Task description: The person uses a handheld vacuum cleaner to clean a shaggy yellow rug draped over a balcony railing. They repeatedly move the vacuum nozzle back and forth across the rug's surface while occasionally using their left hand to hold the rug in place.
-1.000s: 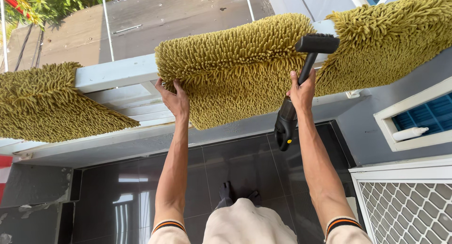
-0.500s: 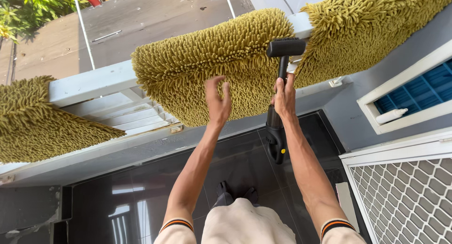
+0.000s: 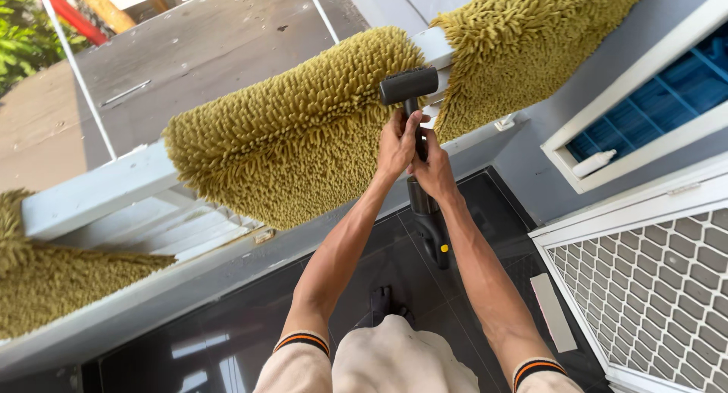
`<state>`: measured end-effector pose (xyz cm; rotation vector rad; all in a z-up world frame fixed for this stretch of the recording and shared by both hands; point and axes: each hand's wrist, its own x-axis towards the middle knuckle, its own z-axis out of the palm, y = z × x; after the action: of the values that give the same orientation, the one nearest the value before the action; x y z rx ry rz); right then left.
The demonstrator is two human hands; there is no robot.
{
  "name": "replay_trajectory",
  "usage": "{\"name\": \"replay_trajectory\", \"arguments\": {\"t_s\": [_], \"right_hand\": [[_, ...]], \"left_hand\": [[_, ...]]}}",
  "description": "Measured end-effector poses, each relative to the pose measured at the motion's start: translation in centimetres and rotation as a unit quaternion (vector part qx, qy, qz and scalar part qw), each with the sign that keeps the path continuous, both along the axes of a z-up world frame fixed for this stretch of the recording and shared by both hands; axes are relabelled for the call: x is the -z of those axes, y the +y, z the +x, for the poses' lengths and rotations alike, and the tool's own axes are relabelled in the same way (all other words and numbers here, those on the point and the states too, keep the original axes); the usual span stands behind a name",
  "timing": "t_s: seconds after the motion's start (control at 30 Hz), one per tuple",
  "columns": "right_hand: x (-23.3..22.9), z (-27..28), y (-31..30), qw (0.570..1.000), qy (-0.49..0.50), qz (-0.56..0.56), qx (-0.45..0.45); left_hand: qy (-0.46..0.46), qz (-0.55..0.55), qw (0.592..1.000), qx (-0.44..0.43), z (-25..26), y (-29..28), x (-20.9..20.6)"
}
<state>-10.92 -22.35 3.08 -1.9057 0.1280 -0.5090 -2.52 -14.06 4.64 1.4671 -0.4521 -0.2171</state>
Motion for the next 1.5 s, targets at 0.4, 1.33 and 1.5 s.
{"name": "replay_trajectory", "arguments": {"t_s": [0.4, 1.33, 1.5], "right_hand": [[3.0, 2.4, -0.9, 0.971, -0.105, -0.197, 0.090], [1.4, 2.3, -1.1, 0.976, -0.055, -0.203, 0.056], [3.9, 1.2, -0.4, 0.980, -0.017, -0.190, 0.053]], "left_hand": [[-0.026, -0.001, 0.999, 0.045, 4.3, -1.4, 1.7], [0.008, -0.034, 0.999, -0.023, 3.2, -0.1, 0.5], [0.052, 0.044, 0.997, -0.037, 2.2, 0.7, 2.9]]}}
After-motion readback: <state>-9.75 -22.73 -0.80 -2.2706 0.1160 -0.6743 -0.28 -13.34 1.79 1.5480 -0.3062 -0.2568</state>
